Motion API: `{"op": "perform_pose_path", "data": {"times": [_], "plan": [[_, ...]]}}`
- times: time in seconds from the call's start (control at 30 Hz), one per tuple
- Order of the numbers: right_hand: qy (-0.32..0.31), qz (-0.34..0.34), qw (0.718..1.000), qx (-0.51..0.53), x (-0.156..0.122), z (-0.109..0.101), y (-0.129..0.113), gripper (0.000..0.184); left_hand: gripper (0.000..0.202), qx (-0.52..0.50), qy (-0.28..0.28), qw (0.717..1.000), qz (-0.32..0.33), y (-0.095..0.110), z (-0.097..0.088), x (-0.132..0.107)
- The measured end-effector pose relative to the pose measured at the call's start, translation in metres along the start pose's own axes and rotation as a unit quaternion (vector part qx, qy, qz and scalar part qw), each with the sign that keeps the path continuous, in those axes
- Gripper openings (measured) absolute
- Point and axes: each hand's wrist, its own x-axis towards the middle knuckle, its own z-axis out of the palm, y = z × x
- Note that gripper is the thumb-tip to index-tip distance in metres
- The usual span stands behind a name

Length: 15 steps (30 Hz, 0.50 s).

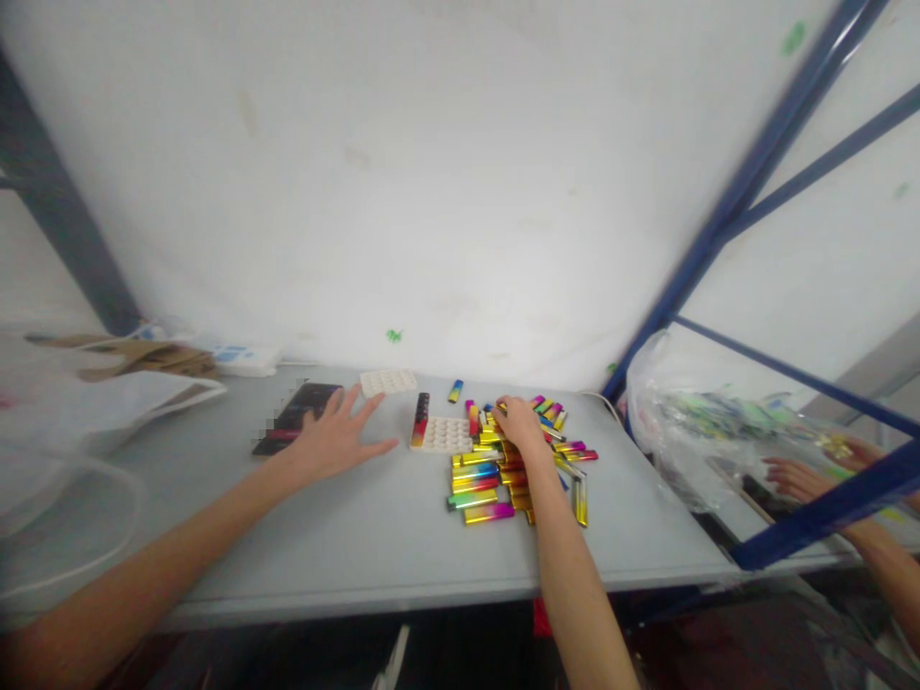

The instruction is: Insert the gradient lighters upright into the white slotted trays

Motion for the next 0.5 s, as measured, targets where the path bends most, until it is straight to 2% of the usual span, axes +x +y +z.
{"op": "perform_pose_path", "data": {"times": [0.1, 0.23, 0.33, 0.5], "plan": [[0.013, 0.007, 1.000, 0.009, 0.000, -0.001, 0.000, 0.034, 0.094, -0.003, 0.006, 1.000, -0.008, 0.002, 0.001, 0.000], [0.021, 0.023, 0.999, 0.018, -0.001, -0.003, -0.001, 0.048, 0.098, -0.008, 0.044, 0.999, 0.013, 0.004, 0.008, 0.002], [-0.001, 0.025, 1.000, 0.013, 0.000, -0.004, -0.003, 0.041, 0.100, -0.042, 0.064, 0.995, 0.069, 0.004, 0.018, 0.007], [-0.007, 0.012, 1.000, 0.018, 0.000, -0.007, -0.003, 0.030, 0.103, -0.147, 0.040, 0.979, 0.137, 0.000, 0.039, 0.020]]}}
